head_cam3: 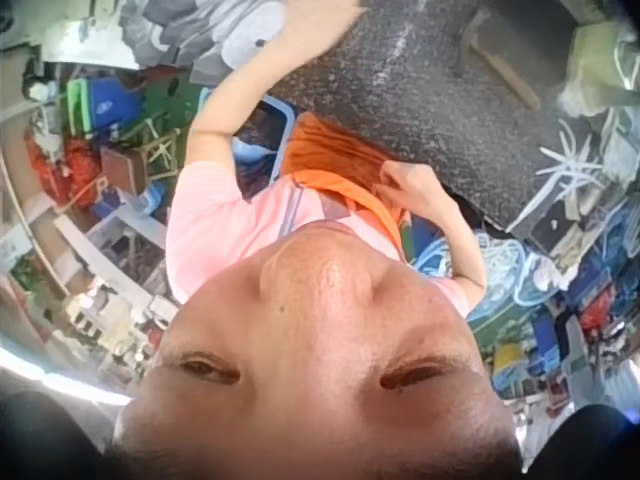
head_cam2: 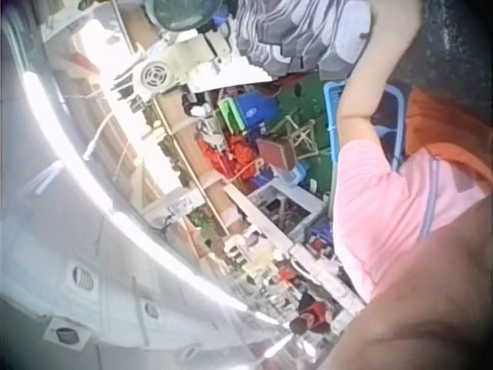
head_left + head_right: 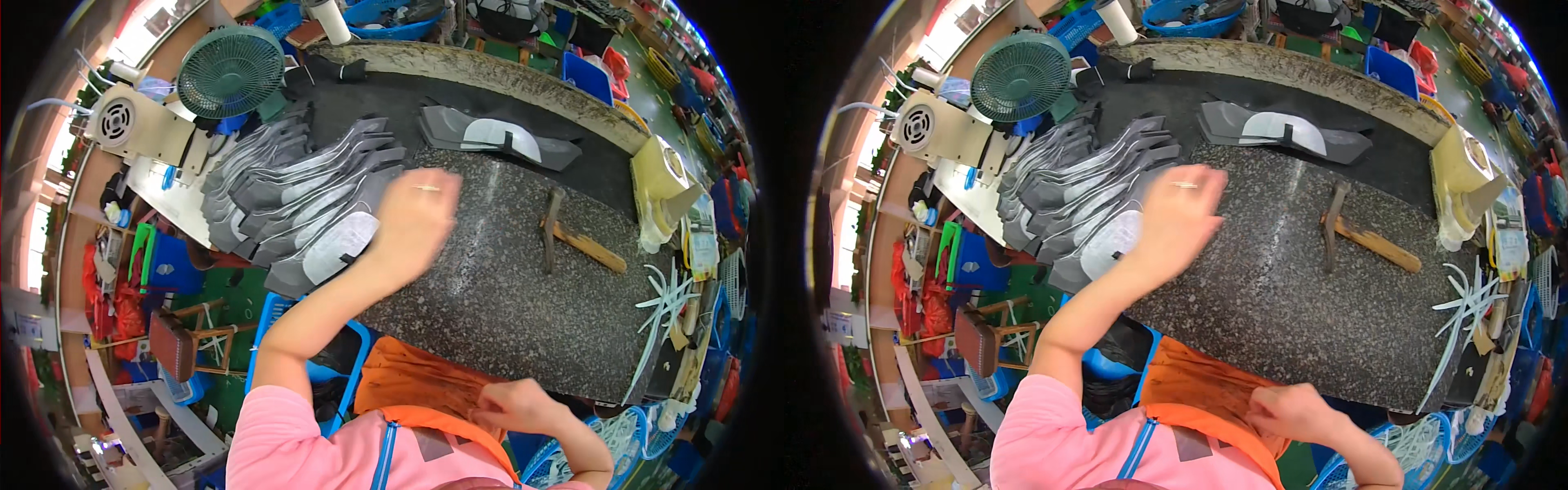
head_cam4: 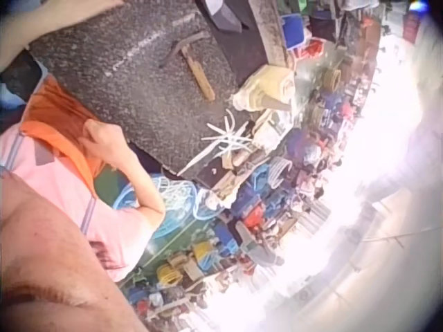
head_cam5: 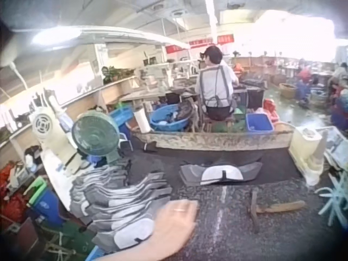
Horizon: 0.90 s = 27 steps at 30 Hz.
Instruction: The person uses a hammer to flatten or bond shoe upper components on a workspace. The person picks up pieces of black material and applies pressure or strikes them with the hammer while holding them in place by hand.
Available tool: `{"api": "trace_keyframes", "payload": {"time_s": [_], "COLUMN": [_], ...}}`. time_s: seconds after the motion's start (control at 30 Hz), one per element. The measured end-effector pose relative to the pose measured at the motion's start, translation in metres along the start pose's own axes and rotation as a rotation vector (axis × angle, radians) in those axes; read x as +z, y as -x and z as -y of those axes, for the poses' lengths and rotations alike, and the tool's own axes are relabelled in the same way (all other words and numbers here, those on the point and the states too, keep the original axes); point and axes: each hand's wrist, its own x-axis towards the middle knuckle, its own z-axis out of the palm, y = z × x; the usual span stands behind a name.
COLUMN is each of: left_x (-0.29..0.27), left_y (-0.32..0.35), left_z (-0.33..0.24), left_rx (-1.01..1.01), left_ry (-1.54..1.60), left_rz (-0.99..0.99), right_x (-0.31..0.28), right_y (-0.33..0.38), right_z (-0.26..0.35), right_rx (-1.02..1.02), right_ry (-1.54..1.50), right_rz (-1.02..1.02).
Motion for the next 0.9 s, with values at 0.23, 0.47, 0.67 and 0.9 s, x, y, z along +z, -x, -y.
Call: {"api": "trace_keyframes", "payload": {"time_s": [0.23,0.47,0.67,0.9], "left_x": [-0.047,-0.042,-0.03,-0.024], "left_y": [0.072,0.075,0.087,0.08], "left_z": [0.07,0.071,0.049,0.052], "left_rx": [-0.28,-0.285,-0.345,-0.437], "left_ry": [-0.047,0.024,-0.081,-0.027], "left_rz": [0.063,-0.005,-0.164,-0.19], "right_x": [-0.049,-0.068,-0.064,-0.082], "right_y": [-0.097,-0.276,-0.291,-0.285], "right_z": [-0.013,-0.006,-0.001,-0.008], "right_rx": [-0.368,-0.418,-0.316,-0.417], "right_ry": [0.243,-0.098,-0.068,0.0], "right_rz": [-0.45,-0.837,-0.843,-0.66]}}
